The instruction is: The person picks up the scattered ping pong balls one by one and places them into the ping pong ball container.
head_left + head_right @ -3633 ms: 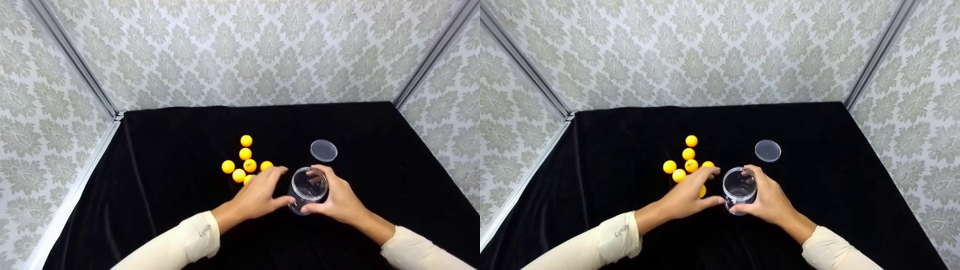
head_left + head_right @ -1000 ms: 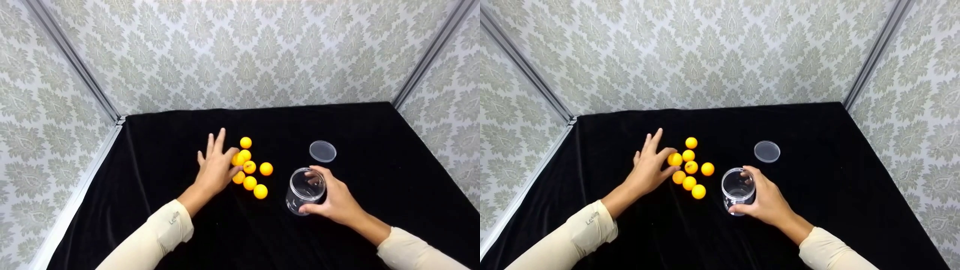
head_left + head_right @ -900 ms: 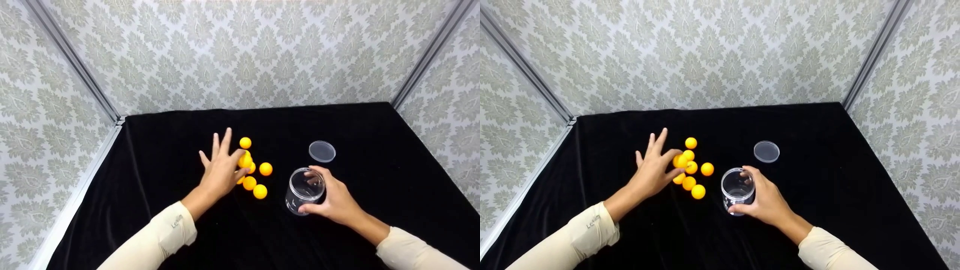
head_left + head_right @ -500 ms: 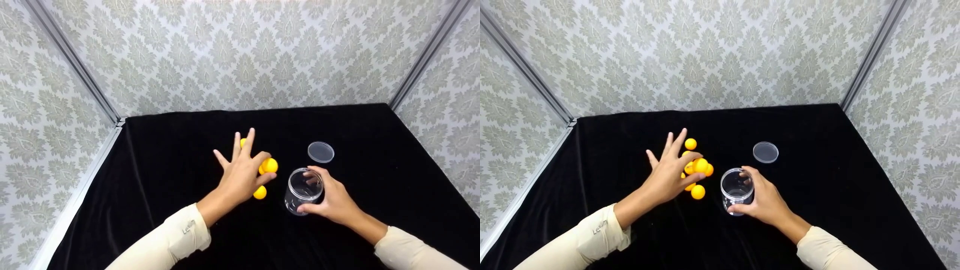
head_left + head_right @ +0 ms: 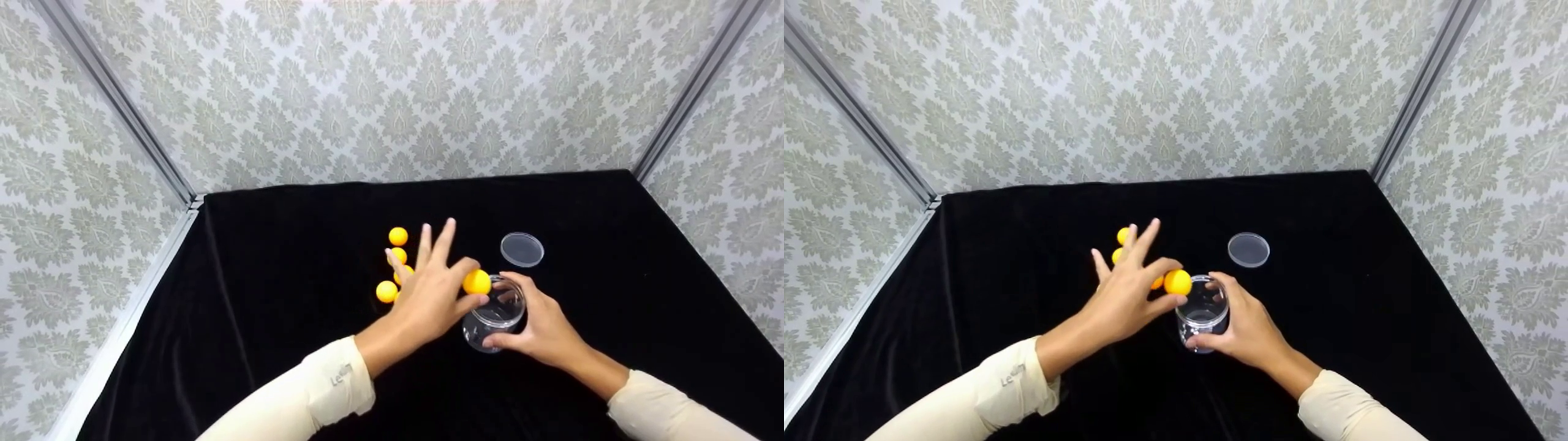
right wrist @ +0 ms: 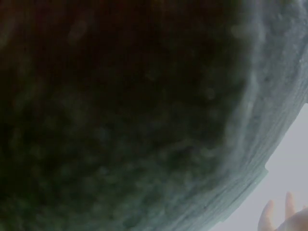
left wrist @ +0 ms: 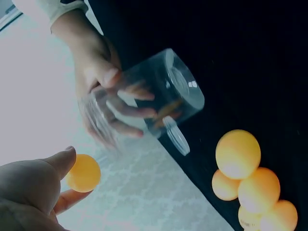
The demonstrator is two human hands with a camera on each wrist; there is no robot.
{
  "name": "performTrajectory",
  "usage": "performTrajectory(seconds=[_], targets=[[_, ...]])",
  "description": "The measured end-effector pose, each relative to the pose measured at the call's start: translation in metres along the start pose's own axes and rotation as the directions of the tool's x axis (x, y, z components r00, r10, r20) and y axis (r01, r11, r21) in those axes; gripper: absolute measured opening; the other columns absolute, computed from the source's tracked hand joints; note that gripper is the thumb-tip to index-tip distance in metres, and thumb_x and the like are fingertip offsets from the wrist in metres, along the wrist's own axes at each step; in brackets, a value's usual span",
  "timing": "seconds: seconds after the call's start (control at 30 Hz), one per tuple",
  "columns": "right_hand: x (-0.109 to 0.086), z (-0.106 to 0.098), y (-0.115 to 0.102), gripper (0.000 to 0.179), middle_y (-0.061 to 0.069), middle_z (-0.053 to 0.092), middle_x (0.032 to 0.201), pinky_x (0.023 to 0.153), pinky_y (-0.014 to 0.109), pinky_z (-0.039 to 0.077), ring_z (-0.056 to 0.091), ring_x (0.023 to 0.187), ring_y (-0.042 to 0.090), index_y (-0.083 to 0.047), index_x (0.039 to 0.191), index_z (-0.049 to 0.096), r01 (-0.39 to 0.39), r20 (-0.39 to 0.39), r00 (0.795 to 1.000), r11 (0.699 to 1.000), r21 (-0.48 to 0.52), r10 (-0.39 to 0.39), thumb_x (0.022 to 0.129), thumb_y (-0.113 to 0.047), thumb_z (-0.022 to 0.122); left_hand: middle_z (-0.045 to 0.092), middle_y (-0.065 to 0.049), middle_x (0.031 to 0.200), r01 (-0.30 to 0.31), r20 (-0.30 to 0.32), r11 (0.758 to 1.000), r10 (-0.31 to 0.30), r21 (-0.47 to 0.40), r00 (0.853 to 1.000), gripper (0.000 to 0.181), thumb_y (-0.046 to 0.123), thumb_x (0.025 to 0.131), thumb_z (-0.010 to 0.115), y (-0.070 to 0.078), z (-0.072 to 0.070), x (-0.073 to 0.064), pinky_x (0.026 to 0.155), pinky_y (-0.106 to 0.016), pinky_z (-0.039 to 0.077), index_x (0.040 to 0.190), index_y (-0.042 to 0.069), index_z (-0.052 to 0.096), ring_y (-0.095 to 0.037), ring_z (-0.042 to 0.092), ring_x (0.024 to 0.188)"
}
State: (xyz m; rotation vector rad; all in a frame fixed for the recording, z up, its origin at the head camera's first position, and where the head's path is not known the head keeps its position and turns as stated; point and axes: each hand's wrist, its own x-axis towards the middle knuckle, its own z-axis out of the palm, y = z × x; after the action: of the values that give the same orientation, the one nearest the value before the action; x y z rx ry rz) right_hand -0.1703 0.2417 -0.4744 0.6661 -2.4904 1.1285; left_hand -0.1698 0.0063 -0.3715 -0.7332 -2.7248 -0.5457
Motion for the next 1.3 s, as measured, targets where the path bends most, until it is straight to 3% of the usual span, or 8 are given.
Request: performTrajectory(seconds=[0.17, 0.33, 0.8, 0.97, 1.1, 1.17, 1.3], targets=[[-0.001, -0.001, 0.0, 0.109, -0.007, 0.065, 0.134, 0.101, 0.034, 0.052, 0.066, 0.118, 0.015, -0.021, 0.147, 0.045, -0.024, 0.012, 1.0, 0.999, -0.025, 0.024, 0.057, -0.055, 0.096, 0.017, -0.01, 0.172, -0.017, 0.024, 1.0, 0.017, -0.011, 1.0, 0.039, 0.055, 0.089, 0.073, 0.011, 0.01, 0.003, 0.097, -0.092, 0.013, 0.119, 0.03, 0.068, -0.049, 0.016, 0.155], [-0.001, -0.002, 0.0, 0.111, -0.005, 0.066, 0.13, 0.095, 0.04, 0.057, 0.066, 0.112, 0.012, -0.014, 0.147, 0.046, -0.03, 0.015, 0.999, 0.999, -0.021, 0.031, 0.057, -0.057, 0.095, 0.018, -0.01, 0.172, -0.031, 0.03, 0.999, 0.031, -0.015, 0.999, 0.038, 0.055, 0.089, 0.073, 0.016, 0.016, 0.004, 0.098, -0.092, 0.009, 0.116, 0.029, 0.069, -0.049, 0.018, 0.155], [-0.001, -0.001, 0.001, 0.109, -0.006, 0.066, 0.129, 0.094, 0.034, 0.057, 0.067, 0.111, 0.011, -0.024, 0.148, 0.044, -0.017, 0.013, 1.0, 1.0, -0.01, 0.017, 0.057, -0.055, 0.096, 0.019, -0.007, 0.172, -0.027, 0.05, 1.0, 0.026, 0.007, 0.998, 0.04, 0.056, 0.088, 0.073, 0.017, 0.021, 0.003, 0.099, -0.092, 0.011, 0.117, 0.03, 0.068, -0.046, 0.019, 0.155], [0.0, 0.0, 0.002, 0.107, -0.002, 0.066, 0.133, 0.103, 0.024, 0.05, 0.065, 0.119, 0.016, -0.022, 0.148, 0.044, 0.017, 0.021, 1.0, 1.0, 0.004, -0.017, 0.059, -0.053, 0.096, 0.018, -0.006, 0.172, -0.022, 0.061, 1.0, 0.021, 0.013, 0.998, 0.041, 0.057, 0.088, 0.072, 0.016, 0.02, 0.002, 0.099, -0.092, 0.011, 0.119, 0.031, 0.068, -0.045, 0.018, 0.156], [0.001, 0.0, 0.001, 0.107, -0.001, 0.067, 0.133, 0.105, 0.013, 0.042, 0.065, 0.121, 0.018, -0.014, 0.147, 0.046, 0.03, 0.014, 0.999, 0.999, 0.017, -0.03, 0.059, -0.051, 0.096, 0.018, -0.005, 0.172, -0.021, 0.06, 1.0, 0.02, 0.017, 0.998, 0.041, 0.057, 0.089, 0.071, 0.015, 0.018, 0.001, 0.099, -0.092, 0.012, 0.12, 0.032, 0.067, -0.045, 0.018, 0.156], [0.001, 0.0, 0.001, 0.108, -0.003, 0.067, 0.131, 0.105, 0.012, 0.042, 0.066, 0.12, 0.019, -0.01, 0.146, 0.047, 0.037, 0.005, 0.999, 0.999, 0.013, -0.037, 0.059, -0.051, 0.096, 0.018, -0.005, 0.172, -0.023, 0.055, 1.0, 0.022, 0.015, 0.998, 0.041, 0.057, 0.089, 0.071, 0.014, 0.018, 0.001, 0.099, -0.092, 0.012, 0.12, 0.031, 0.068, -0.045, 0.019, 0.156], [0.0, 0.0, 0.001, 0.107, -0.008, 0.066, 0.131, 0.105, 0.013, 0.043, 0.065, 0.119, 0.017, -0.014, 0.146, 0.047, 0.026, 0.004, 1.0, 1.0, 0.012, -0.027, 0.058, -0.049, 0.097, 0.019, -0.006, 0.172, -0.025, 0.046, 1.0, 0.025, 0.008, 0.999, 0.04, 0.056, 0.089, 0.072, 0.012, 0.017, 0.001, 0.099, -0.092, 0.011, 0.118, 0.029, 0.068, -0.046, 0.019, 0.155]])
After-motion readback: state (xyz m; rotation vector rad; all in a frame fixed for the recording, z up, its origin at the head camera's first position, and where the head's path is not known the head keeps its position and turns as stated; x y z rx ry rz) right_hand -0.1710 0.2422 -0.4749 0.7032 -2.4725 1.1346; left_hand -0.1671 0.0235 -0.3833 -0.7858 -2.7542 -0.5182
